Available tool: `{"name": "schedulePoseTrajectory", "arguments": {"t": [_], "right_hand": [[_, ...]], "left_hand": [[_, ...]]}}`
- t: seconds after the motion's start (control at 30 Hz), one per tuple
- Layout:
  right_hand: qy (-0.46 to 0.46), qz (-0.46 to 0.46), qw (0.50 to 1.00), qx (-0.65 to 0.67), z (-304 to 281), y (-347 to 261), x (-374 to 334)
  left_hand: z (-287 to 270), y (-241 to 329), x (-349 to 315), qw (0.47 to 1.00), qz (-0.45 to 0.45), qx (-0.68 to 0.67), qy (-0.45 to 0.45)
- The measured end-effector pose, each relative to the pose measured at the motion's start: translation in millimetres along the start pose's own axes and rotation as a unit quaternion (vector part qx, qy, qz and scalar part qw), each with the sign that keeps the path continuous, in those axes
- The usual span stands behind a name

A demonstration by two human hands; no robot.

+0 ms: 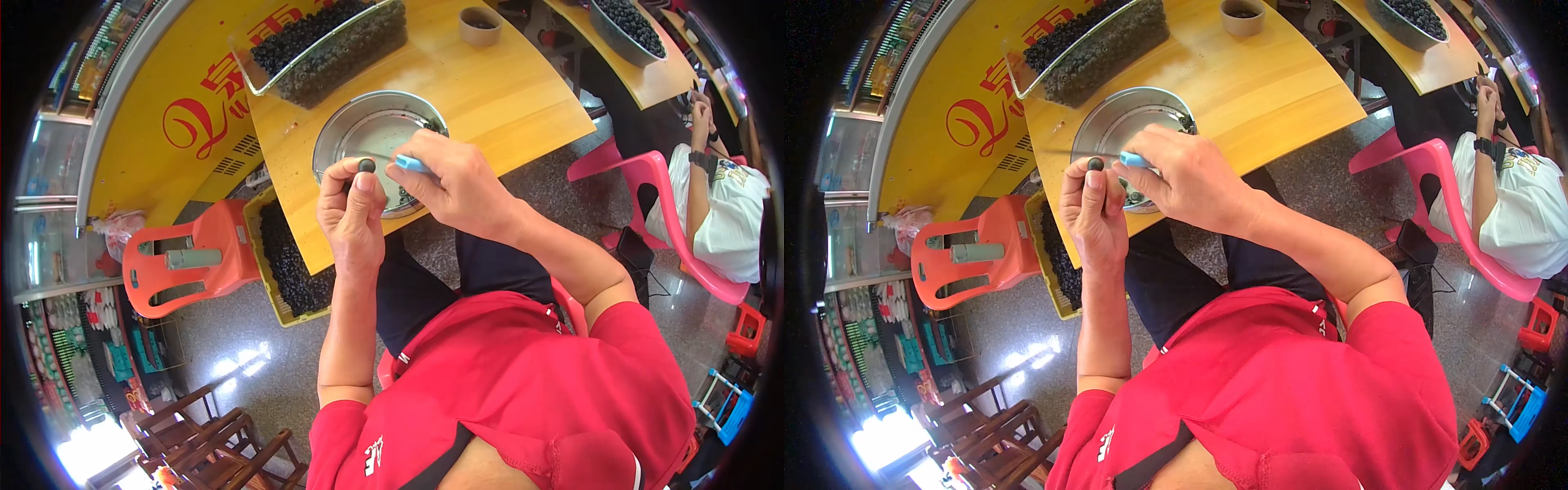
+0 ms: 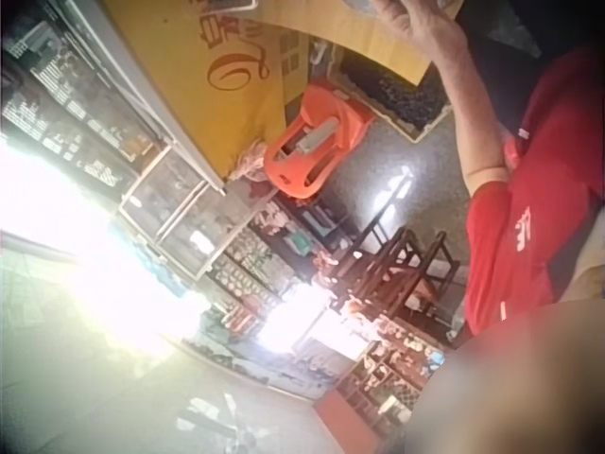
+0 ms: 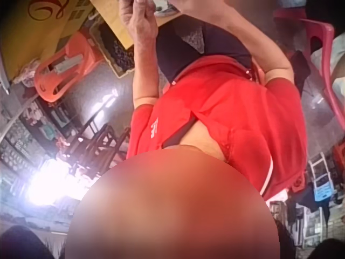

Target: Manually pitting or slicing small dark fruits with a knife and placing them in a bowl.

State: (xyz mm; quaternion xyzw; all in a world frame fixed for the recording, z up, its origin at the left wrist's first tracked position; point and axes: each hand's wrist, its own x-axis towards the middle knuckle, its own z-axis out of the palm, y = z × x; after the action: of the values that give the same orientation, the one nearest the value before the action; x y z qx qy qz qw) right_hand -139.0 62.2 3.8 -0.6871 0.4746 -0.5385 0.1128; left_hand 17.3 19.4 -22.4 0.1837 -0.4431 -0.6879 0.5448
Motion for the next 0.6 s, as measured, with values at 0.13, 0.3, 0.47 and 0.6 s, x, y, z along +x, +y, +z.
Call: {"name": "schedulePoseTrajectory", "arguments": {"t": [0.13,0.3,0.47,0.6], "right_hand": [[-0.012,-0.029,0.995,-0.09,-3.5,-0.8,-2.5],[-0.025,-0.04,0.989,-0.142,-5.7,3.6,-2.4],[-0.026,-0.038,0.988,-0.145,-4.1,4.9,-2.1],[-0.031,-0.024,0.988,-0.15,0.9,6.1,-4.1]], "left_hand": [[2.3,3.2,-0.8,1.0,-0.003,0.02,0.001],[6.8,5.2,-1.8,0.999,-0.005,0.033,0.001],[5.4,5.0,-0.6,0.999,-0.002,0.05,-0.001],[-0.6,2.2,-1.2,0.999,0.015,0.044,0.007]]}}
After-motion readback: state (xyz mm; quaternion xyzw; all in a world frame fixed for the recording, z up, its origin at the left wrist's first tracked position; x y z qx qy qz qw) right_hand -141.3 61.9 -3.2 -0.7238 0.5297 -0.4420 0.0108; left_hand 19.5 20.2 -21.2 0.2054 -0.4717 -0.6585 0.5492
